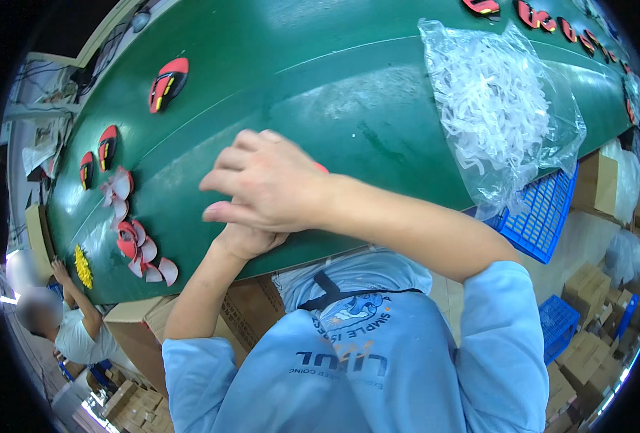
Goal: Assembling pink and black components on a conveyor belt in an electronics factory.
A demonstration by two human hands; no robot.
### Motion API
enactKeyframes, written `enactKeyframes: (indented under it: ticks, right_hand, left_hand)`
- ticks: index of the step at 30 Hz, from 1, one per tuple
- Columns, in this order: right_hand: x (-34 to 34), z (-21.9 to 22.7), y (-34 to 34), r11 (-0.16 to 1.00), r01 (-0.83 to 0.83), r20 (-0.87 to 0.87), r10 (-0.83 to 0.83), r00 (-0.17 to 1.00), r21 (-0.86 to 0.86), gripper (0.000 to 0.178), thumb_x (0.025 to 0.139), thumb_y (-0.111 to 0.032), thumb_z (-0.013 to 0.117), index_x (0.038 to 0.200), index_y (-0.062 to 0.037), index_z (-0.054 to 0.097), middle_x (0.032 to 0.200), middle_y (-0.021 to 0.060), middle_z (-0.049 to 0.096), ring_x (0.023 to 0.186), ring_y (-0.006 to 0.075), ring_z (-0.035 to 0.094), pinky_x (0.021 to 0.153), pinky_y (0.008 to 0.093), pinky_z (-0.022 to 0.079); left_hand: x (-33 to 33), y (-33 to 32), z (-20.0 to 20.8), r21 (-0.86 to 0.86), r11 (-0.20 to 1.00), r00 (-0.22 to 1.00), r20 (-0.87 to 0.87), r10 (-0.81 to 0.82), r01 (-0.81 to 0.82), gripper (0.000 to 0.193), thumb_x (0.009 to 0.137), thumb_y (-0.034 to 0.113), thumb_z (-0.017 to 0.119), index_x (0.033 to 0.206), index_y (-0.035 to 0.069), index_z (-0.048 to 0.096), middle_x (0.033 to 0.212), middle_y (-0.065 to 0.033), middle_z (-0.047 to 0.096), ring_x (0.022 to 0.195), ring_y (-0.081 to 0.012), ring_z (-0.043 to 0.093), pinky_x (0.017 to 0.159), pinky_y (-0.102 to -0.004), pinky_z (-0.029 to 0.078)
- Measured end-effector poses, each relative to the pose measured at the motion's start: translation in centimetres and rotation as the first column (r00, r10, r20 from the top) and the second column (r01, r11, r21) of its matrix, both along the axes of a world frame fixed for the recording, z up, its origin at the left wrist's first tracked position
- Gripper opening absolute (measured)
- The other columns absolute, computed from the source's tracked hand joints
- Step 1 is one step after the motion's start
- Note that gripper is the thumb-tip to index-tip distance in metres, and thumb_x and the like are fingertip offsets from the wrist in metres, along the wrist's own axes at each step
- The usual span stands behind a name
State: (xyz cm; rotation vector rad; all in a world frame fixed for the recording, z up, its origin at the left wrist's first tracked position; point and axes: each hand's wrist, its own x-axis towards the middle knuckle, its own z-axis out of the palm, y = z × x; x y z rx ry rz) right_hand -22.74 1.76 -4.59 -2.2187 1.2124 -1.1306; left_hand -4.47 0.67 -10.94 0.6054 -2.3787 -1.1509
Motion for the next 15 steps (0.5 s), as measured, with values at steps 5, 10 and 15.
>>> enactKeyframes:
  ticks: [5,10,15]
  right_hand:
    - [-0.2,0.2,1.0,0.993,0.014,-0.226,0.013,0.974,0.117,0.037,0.091,-0.047,0.075,0.11,-0.015,0.073,0.102,0.0045,0.065,0.098,0.0271,0.057,0.083,0.0403,0.046]
    - [0.2,0.0,0.3,0.988,0.034,-0.006,-0.033,0.999,0.151,0.026,0.096,-0.038,0.073,0.101,-0.0122,0.072,0.096,0.007,0.065,0.091,0.0269,0.059,0.081,0.0397,0.049]
    - [-1.9,-1.1,-1.4,0.9,-0.088,0.715,-0.277,0.642,0.428,0.031,0.113,-0.029,0.055,0.124,-0.0051,0.071,0.113,0.0036,0.071,0.107,0.0124,0.064,0.097,0.0303,0.05]
  left_hand:
    - [-1.0,-0.4,0.1,-0.023,0.998,0.998,0.009,-0.058,0.058,0.062,0.083,0.018,0.081,0.142,0.011,0.067,0.145,-0.0129,0.064,0.139,-0.0411,0.054,0.119,-0.0561,0.042]
    - [0.0,-0.5,0.4,-0.169,0.98,0.993,0.07,-0.098,0.108,0.062,0.082,0.019,0.083,0.142,0.01,0.067,0.144,-0.0138,0.065,0.136,-0.0416,0.057,0.117,-0.0552,0.045]
    - [-2.2,-1.4,1.2,-0.507,0.848,0.985,0.008,-0.174,0.154,0.07,0.081,0.019,0.087,0.144,0.004,0.061,0.138,-0.0211,0.067,0.13,-0.0409,0.064,0.111,-0.0515,0.052]
